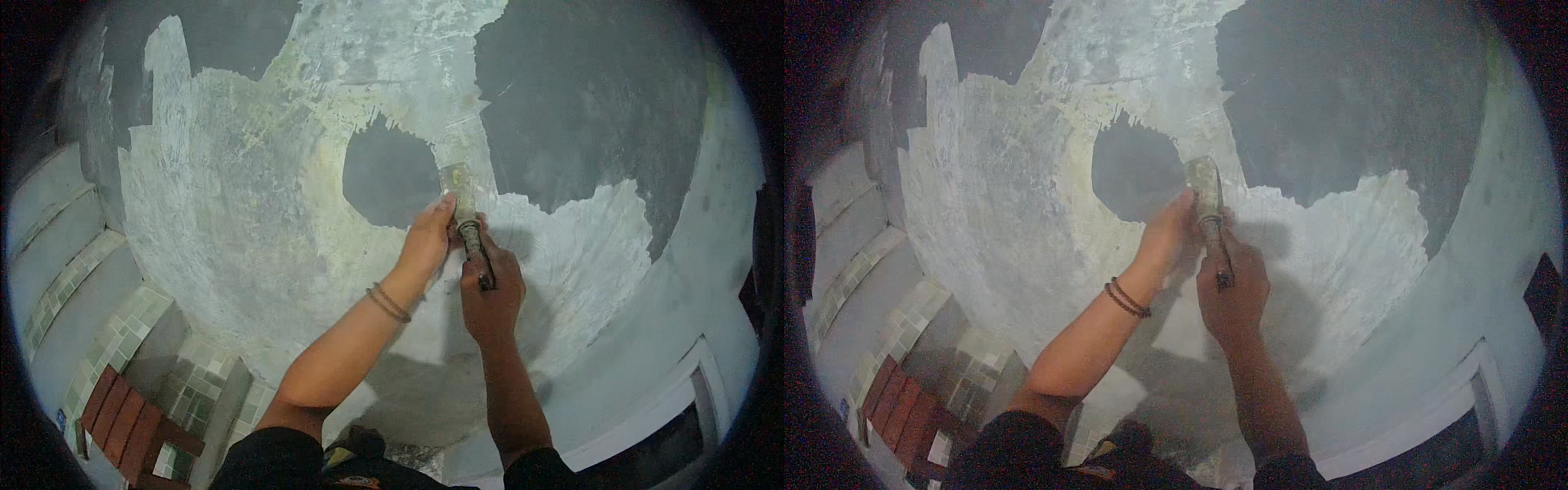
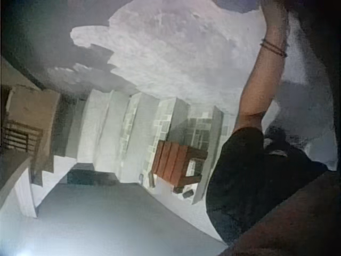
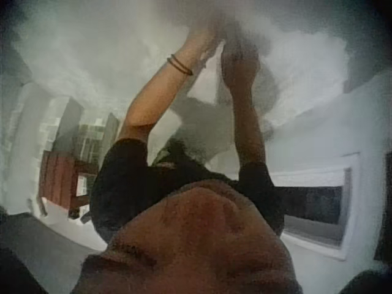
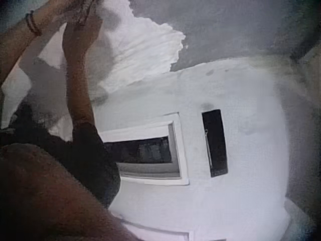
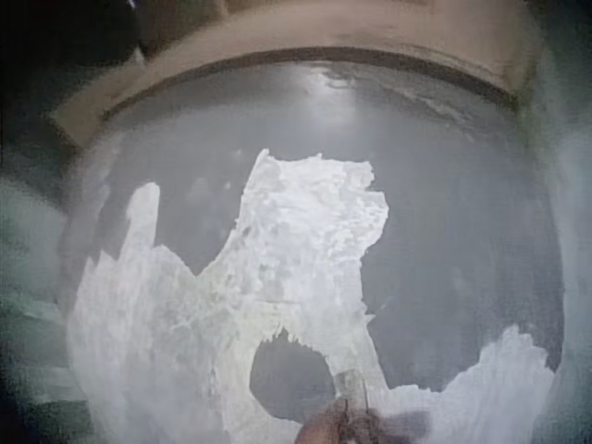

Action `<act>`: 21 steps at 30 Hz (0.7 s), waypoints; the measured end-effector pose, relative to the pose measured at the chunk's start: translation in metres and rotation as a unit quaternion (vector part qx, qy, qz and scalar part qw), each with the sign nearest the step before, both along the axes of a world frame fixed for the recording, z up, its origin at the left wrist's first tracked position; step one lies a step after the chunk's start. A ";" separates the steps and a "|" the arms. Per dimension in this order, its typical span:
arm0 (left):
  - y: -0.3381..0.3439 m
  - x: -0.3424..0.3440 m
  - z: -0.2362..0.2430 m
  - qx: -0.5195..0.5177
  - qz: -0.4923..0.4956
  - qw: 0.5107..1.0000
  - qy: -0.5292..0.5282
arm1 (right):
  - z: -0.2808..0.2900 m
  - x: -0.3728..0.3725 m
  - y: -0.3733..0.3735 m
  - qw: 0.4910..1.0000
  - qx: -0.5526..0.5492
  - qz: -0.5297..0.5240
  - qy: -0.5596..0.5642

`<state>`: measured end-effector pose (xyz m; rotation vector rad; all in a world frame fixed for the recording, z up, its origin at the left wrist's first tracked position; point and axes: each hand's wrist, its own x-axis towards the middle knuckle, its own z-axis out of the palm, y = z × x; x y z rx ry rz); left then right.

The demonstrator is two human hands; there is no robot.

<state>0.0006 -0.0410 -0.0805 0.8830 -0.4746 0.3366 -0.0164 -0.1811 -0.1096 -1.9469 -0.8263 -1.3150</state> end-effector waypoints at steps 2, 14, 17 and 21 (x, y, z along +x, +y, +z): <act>-0.008 0.006 0.003 -0.010 -0.012 1.000 0.003 | -0.003 0.000 0.002 0.997 -0.005 0.003 0.082; -0.022 0.014 -0.002 -0.068 0.014 0.997 -0.024 | -0.022 0.015 0.009 0.974 0.066 0.156 0.154; -0.018 0.011 -0.004 -0.077 -0.028 0.997 -0.011 | -0.026 0.018 0.013 0.985 0.039 0.131 0.105; -0.011 0.008 -0.005 -0.051 -0.043 0.997 0.034 | -0.029 0.018 0.021 0.986 0.049 0.137 0.079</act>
